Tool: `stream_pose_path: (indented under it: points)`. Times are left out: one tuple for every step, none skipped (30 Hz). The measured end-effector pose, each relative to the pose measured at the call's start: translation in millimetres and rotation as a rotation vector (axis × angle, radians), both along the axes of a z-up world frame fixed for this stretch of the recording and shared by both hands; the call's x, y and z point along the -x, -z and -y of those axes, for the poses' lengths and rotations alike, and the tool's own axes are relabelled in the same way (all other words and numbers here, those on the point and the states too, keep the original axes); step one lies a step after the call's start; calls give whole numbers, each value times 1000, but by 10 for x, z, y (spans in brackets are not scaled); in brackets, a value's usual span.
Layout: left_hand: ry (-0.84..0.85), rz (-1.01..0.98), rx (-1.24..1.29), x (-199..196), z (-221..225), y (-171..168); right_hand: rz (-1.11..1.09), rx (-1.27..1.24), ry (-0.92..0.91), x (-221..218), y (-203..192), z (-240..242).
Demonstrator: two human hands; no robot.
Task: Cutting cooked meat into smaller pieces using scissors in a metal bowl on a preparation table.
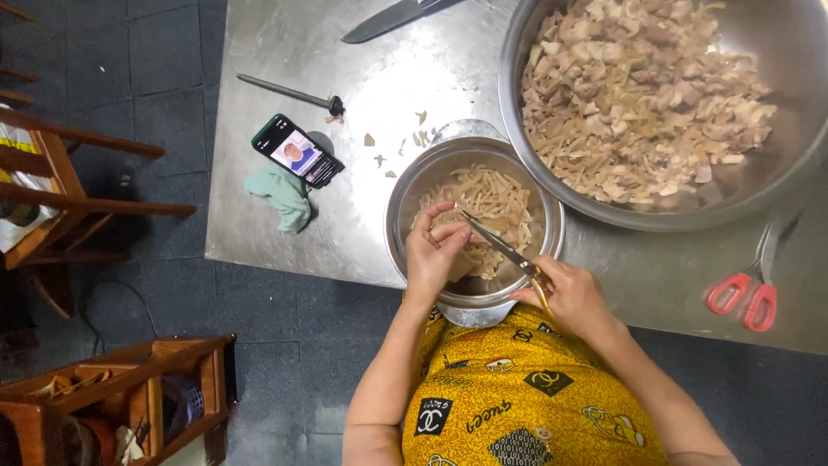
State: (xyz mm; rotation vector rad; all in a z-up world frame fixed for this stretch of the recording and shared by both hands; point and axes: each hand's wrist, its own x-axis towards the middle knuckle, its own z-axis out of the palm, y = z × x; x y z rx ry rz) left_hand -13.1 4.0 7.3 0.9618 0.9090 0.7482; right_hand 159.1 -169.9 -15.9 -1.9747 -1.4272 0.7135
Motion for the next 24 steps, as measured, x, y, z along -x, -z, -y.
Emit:
stream_pose_path:
  points:
    - [7, -13, -6, 9, -4, -12, -13, 24, -2, 5, 10, 7]
    - [16, -25, -13, 10, -12, -22, -25, 48, -2, 4, 21, 12]
    - [15, -27, -11, 30, -19, 8, -27, 50, -4, 20, 38, 24]
    - [-8, -7, -11, 36, -34, 40, -39, 28, 1, 27, 55, 36]
    - [-30, 13, -11, 41, -48, 69, -50, 5, 6, 34, 69, 48]
    - [-31, 15, -11, 37, -60, 124, -49, 5, 4, 0, 74, 47]
    - [-48, 49, -6, 35, -73, 178, -68, 28, 6, -33, 77, 45]
    - [-66, 82, -4, 40, -94, 233, -87, 48, 8, -60, 86, 33]
    - [-68, 83, -5, 27, -99, 268, -86, 47, 6, -75, 10, 16]
    - [-64, 106, 5, 18, -104, 299, -49, 90, -11, -82, -66, 4]
    - [-60, 129, 15, 6, -107, 331, -13, 133, -28, -92, -142, -7]
    - [-58, 129, 14, -12, -91, 287, -12, 132, -27, -72, -206, -37]
    - [-40, 142, 14, -32, -75, 247, -9, 107, -30, -55, -267, -67]
    - [-21, 151, 18, -40, -34, 213, -7, 88, -32, -24, -327, -72]
    - [-19, 149, 22, -16, -9, 189, -9, 92, -30, -11, -327, -66]
    - [2, 116, 20, 0, -12, 156, 62, 105, -26, -8, -329, -89]
    - [22, 83, 17, 18, -15, 118, 134, 119, -23, -3, -336, -113]
    - [21, 83, 12, 19, -12, 119, 134, 114, -23, 7, -358, -131]
    - [35, 64, 20, 20, -11, 122, 147, 107, -22, 18, -377, -152]
    - [47, 42, 36, 33, 21, 133, 157, 108, -23, 38, -397, -146]
    - [45, 40, 39, 43, 14, 132, 155, 111, -25, 36, -373, -162]
    - [50, 30, 28, 47, 14, 134, 163, 97, -29, 32, -349, -168]
    - [56, 20, 18, 53, 13, 134, 171, 82, -33, 28, -325, -175]
    - [52, 21, 19, 54, 10, 118, 172, 82, -37, 36, -318, -167]
